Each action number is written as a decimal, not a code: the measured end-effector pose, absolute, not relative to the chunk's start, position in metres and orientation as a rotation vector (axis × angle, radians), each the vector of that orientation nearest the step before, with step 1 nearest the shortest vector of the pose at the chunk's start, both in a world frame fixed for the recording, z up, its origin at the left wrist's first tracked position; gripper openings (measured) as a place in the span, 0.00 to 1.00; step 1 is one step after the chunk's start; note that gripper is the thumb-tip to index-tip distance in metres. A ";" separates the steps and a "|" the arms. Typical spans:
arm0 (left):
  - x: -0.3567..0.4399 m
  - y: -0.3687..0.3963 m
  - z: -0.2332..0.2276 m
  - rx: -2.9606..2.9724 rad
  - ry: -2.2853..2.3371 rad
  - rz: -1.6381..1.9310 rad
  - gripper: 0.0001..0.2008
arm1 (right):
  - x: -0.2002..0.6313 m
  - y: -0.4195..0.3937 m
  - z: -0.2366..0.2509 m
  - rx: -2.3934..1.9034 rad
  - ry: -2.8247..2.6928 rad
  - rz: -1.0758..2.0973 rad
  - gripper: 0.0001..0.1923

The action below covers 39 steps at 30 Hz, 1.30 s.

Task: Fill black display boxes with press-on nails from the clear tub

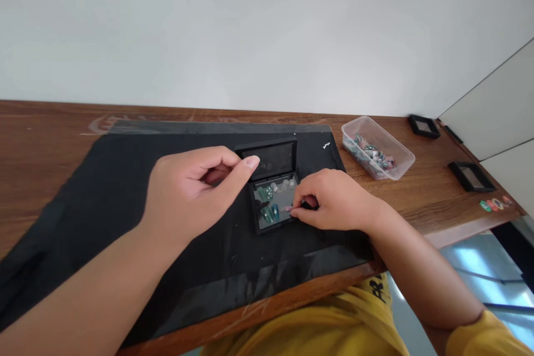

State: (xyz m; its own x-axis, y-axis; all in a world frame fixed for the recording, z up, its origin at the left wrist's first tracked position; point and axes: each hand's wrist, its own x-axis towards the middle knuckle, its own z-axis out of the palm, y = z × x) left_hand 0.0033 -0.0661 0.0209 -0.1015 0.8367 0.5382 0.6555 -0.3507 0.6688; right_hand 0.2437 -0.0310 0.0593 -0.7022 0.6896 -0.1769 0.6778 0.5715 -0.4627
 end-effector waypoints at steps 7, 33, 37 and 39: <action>0.005 -0.067 0.032 2.184 1.544 1.349 0.20 | 0.241 -0.030 0.056 -1.240 -2.765 0.744 0.06; -0.008 -0.055 0.005 2.599 1.184 0.682 0.17 | 0.239 -0.033 0.060 -1.320 -2.669 0.860 0.06; -0.011 -0.054 0.002 2.541 1.129 0.619 0.14 | 0.241 -0.032 0.063 -1.499 -2.648 0.722 0.08; -0.014 -0.054 0.001 2.518 1.107 0.584 0.12 | 0.244 -0.031 0.065 -1.563 -2.668 0.670 0.08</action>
